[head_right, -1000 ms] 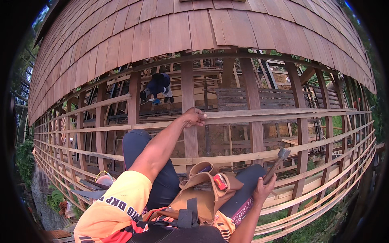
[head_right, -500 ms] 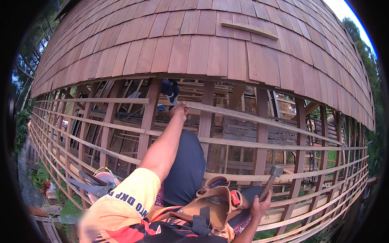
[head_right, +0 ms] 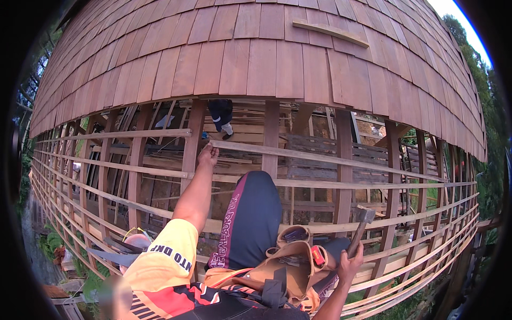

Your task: The person installs wooden shingles onto a roof structure. The person uses a saw to trim a wooden shingle, then positions the shingle onto the wooden framing, and uses an axe-like hammer to drive nails into the wood to secure the shingle.

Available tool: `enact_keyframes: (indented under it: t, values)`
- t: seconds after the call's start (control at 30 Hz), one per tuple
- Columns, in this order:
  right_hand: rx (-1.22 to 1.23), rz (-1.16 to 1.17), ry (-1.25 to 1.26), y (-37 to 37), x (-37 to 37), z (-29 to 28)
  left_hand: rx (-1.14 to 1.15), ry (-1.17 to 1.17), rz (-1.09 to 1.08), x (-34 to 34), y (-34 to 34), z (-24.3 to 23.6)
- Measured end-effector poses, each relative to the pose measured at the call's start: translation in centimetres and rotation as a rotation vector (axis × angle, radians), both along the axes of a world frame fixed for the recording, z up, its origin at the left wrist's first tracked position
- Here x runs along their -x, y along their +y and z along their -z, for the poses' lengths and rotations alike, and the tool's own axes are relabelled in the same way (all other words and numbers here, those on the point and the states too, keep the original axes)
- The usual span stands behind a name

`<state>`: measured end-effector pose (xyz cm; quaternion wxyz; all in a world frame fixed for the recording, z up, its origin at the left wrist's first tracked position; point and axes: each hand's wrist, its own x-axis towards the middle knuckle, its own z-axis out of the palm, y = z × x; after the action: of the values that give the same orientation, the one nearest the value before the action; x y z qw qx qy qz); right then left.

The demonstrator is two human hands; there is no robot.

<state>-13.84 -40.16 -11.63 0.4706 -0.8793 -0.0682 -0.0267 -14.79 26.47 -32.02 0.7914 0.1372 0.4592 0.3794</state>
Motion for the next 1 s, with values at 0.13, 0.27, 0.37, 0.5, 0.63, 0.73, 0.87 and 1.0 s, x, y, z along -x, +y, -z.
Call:
enact_keyframes:
  t: [0.13, 0.27, 0.37, 0.5, 0.63, 0.73, 0.87, 1.0]
  values:
    - [0.077, -0.006, 0.095, 0.3, -0.3, -1.2, 0.021, -0.175, -0.041, -0.2, -3.0, 2.4]
    - [0.176, -0.018, -0.001, -1.2, -0.9, -0.4, 0.185, -0.378, -0.210, -3.4, -6.8, 0.8]
    - [0.143, -0.066, 0.106, 1.6, -1.1, 0.8, 0.179, -0.587, -0.328, 0.4, 0.3, 1.7]
    - [0.163, 0.002, 0.181, 0.3, -2.0, -0.1, 0.201, -0.322, -0.215, -3.4, -5.2, -1.6]
    - [0.096, 0.010, 0.329, 2.6, -2.8, -0.1, 0.159, -0.561, -0.241, -1.1, -4.8, -1.9]
    - [0.103, 0.007, 0.291, 2.3, -3.5, 1.3, 0.071, -0.708, -0.169, -0.7, -4.9, -0.9]
    - [0.130, -0.001, 0.244, 2.9, -4.0, 0.7, 0.129, -0.707, -0.192, -1.1, -4.6, -0.6]
    - [0.157, 0.037, 0.314, 3.7, -3.7, -0.8, 0.204, -0.274, -0.171, -3.4, -3.2, -1.0]
